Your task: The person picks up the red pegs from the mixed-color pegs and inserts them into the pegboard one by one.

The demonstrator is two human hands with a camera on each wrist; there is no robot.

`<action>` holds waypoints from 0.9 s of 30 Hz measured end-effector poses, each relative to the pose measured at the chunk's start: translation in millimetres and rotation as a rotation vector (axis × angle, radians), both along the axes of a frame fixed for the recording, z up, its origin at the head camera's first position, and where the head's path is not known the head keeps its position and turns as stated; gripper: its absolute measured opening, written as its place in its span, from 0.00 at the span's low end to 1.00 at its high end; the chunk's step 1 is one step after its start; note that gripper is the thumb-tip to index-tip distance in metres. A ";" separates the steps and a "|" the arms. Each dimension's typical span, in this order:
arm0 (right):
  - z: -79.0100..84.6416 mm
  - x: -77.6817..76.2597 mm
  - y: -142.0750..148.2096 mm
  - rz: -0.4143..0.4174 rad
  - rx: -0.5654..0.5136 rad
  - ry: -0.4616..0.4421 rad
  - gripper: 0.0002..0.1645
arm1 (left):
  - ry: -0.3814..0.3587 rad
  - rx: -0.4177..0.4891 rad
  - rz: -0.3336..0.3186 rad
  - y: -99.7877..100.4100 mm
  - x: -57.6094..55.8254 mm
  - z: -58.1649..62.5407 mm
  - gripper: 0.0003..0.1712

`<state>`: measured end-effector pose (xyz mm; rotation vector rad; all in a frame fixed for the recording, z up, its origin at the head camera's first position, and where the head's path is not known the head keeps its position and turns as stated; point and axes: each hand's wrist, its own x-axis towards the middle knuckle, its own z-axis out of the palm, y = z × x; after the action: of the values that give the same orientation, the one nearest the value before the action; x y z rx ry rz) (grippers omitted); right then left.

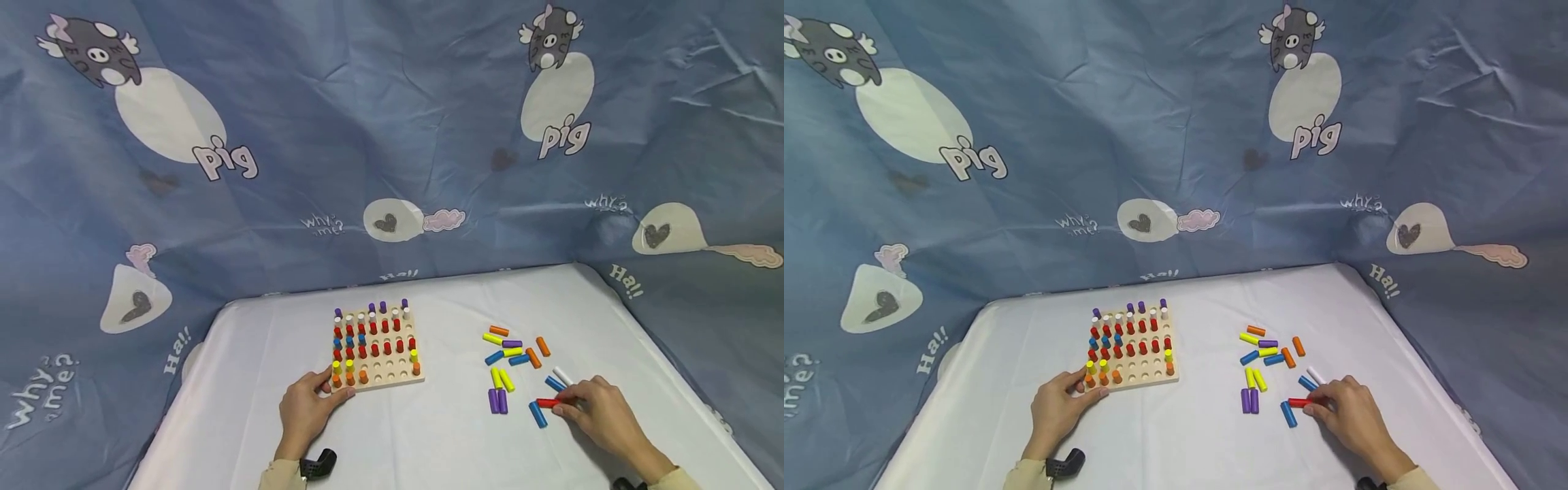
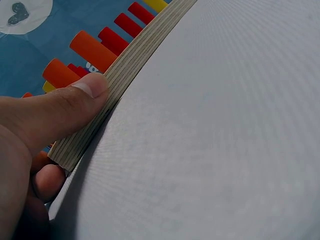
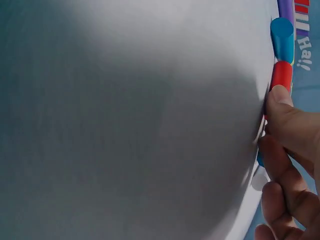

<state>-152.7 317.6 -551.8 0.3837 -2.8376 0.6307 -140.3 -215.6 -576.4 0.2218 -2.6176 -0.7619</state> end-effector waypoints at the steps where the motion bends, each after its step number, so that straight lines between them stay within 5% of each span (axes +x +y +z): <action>1: 0.1 0.2 -0.3 0.000 -0.006 -0.001 0.13 | 0.001 -0.002 0.002 0.9 0.5 -0.6 0.42; 19: 5.1 0.0 -5.5 -0.065 -0.028 -0.321 0.11 | -0.066 0.045 -0.011 0.7 1.1 0.4 0.45; 27: 16.1 0.2 -4.3 -0.077 -0.109 -0.225 0.08 | -0.041 0.032 -0.016 -0.2 2.4 1.4 0.45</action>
<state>-152.5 313.3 -535.7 0.1945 -2.9933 0.8584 -138.0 -215.7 -575.0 0.2285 -2.6500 -0.8133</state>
